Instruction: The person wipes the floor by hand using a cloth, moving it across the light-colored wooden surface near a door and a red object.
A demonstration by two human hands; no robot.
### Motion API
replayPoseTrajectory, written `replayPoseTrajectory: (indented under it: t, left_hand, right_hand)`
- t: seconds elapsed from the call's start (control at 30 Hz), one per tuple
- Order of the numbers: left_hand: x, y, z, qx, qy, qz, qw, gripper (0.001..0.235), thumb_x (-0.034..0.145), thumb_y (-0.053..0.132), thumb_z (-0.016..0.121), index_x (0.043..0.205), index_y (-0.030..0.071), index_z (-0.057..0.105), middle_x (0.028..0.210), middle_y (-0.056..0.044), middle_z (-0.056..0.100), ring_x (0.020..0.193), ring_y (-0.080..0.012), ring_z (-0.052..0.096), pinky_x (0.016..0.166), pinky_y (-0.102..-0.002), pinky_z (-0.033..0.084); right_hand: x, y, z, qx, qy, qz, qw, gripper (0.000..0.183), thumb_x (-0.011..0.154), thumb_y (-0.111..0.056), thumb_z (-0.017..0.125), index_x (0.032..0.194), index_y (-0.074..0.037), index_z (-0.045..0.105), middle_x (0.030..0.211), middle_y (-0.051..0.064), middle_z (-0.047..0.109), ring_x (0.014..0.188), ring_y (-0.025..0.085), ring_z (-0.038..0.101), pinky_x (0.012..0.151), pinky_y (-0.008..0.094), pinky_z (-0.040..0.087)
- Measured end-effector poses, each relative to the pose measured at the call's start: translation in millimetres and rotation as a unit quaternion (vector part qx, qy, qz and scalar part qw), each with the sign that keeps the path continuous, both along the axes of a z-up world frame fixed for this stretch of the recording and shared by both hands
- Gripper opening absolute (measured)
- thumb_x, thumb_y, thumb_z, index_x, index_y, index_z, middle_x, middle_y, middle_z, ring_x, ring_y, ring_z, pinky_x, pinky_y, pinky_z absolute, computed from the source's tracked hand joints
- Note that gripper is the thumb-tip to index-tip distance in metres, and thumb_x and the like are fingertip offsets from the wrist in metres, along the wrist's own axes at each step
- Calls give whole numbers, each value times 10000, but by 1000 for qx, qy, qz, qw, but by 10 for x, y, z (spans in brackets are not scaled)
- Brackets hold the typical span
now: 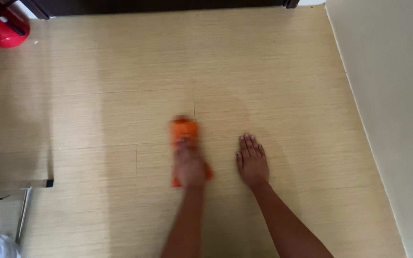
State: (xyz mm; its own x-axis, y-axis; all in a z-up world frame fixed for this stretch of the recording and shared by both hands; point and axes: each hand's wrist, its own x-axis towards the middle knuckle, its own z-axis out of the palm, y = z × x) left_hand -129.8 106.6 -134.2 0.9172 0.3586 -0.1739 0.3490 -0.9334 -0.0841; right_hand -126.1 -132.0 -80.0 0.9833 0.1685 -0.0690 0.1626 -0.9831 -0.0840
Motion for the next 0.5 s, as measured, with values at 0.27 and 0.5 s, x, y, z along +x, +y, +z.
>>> replayPoseTrajectory:
  t: [0.27,0.5]
  left_hand:
    - [-67,-363,247,-136,-322,-284,893,444,991,243,591,1405,379,672,1472,-73,637,1418,-270,558,1190,-536,395]
    - [-21,419,1174,-426,-398,293,758,621,875,214,726,1485,240,614,1256,-190,589,1199,-380,574,1101,-422,403]
  right_hand:
    - [-7,106,-33,-40,-56,-18,997,618,1093,-416,335,1687,-250,297,1759,-10,277,1629,223,225,1311,501,184]
    - [-70,562,362,-25,55,5,998,650,1087,-495,313,1705,-335,193,1787,-27,148,1644,255,112,1289,602,142]
